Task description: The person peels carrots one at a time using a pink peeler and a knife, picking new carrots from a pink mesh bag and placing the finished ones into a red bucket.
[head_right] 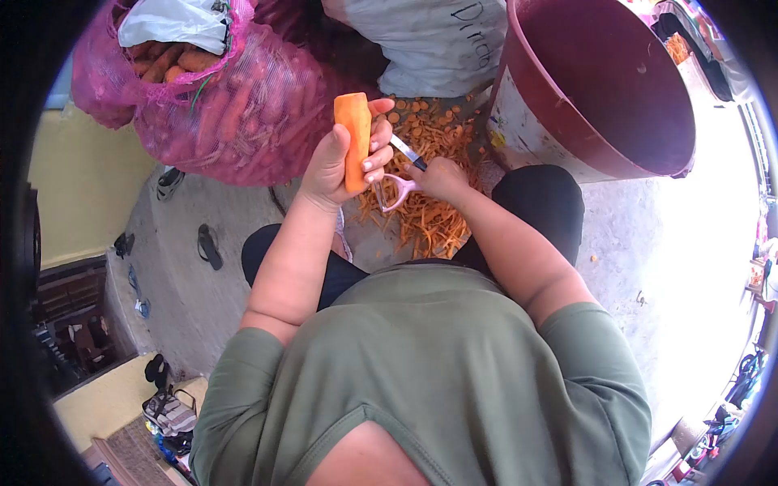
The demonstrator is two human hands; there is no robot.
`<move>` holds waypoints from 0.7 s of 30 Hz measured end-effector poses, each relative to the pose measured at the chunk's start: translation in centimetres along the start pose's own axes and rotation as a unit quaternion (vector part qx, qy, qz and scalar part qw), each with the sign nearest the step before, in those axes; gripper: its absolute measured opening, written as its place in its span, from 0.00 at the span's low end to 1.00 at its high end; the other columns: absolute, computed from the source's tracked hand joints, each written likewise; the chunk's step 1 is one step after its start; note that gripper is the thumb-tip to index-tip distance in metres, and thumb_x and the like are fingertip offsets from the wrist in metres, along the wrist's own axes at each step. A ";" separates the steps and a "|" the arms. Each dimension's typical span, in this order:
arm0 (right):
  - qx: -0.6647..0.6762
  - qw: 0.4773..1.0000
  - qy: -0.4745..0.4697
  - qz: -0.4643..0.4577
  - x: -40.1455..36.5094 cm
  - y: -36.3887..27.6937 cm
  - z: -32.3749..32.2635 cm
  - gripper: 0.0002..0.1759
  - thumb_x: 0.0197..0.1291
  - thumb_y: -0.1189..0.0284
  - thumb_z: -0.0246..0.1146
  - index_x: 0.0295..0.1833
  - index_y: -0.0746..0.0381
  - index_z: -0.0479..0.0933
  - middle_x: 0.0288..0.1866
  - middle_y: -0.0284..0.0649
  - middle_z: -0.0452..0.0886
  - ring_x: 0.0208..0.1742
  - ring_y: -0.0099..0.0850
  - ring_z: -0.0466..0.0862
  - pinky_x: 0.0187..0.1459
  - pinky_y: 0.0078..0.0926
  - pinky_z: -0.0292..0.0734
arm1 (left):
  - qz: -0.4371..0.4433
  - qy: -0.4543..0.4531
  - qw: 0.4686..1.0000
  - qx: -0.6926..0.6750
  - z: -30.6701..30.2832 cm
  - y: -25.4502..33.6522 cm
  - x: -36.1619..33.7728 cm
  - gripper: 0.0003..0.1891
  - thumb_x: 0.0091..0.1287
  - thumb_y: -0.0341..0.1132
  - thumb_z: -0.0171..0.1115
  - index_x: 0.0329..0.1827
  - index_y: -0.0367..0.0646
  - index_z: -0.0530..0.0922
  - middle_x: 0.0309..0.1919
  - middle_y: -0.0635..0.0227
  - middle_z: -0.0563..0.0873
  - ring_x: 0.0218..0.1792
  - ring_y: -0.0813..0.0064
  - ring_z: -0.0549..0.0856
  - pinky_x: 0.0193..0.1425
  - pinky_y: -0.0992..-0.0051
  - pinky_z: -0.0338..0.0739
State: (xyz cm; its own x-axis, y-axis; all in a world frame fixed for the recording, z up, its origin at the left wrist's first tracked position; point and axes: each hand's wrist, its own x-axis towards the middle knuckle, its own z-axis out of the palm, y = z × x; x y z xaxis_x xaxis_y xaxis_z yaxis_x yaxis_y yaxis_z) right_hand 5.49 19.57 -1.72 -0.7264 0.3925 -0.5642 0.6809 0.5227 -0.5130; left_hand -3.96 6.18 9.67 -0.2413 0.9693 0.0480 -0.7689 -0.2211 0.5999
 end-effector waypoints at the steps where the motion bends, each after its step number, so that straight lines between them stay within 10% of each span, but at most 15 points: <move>1: -0.010 1.000 -0.009 -0.008 -0.1 0.0 0.0 0.35 0.48 0.41 0.53 0.25 0.68 0.77 0.27 0.51 0.78 0.34 0.43 0.80 0.36 0.37 0.72 | -0.007 -0.015 1.000 -0.012 -0.2 -0.3 0.2 0.38 0.51 0.55 0.60 0.59 0.41 0.59 0.27 0.73 0.66 0.23 0.85 0.68 0.23 0.86 0.69; 12: -0.066 0.996 -0.044 -0.035 -0.9 -0.6 -0.8 0.40 0.48 0.39 0.49 0.31 0.71 0.77 0.32 0.55 0.78 0.39 0.44 0.79 0.40 0.37 0.72 | -0.060 -0.051 0.997 -0.019 -1.1 -0.5 1.4 0.39 0.56 0.61 0.49 0.61 0.38 0.57 0.26 0.64 0.75 0.20 0.83 0.75 0.21 0.84 0.70; 21: 0.217 0.975 -0.054 -0.020 0.4 0.2 -2.5 0.43 0.49 0.35 0.44 0.23 0.69 0.77 0.22 0.49 0.76 0.29 0.38 0.78 0.33 0.34 0.71 | -0.054 0.229 0.966 0.112 -4.4 -0.2 -5.2 0.12 0.56 0.34 0.55 0.42 0.42 0.68 0.21 0.69 0.73 0.18 0.82 0.72 0.20 0.82 0.67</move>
State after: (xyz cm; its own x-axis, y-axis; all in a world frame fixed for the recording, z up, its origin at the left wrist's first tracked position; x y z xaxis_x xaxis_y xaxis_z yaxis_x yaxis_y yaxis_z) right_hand 5.07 21.77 -0.41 -0.7554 0.2840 -0.5906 0.6444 0.1580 -0.7482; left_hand -5.11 0.74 5.77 -0.4422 0.8252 -0.3516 -0.6693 -0.0426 0.7418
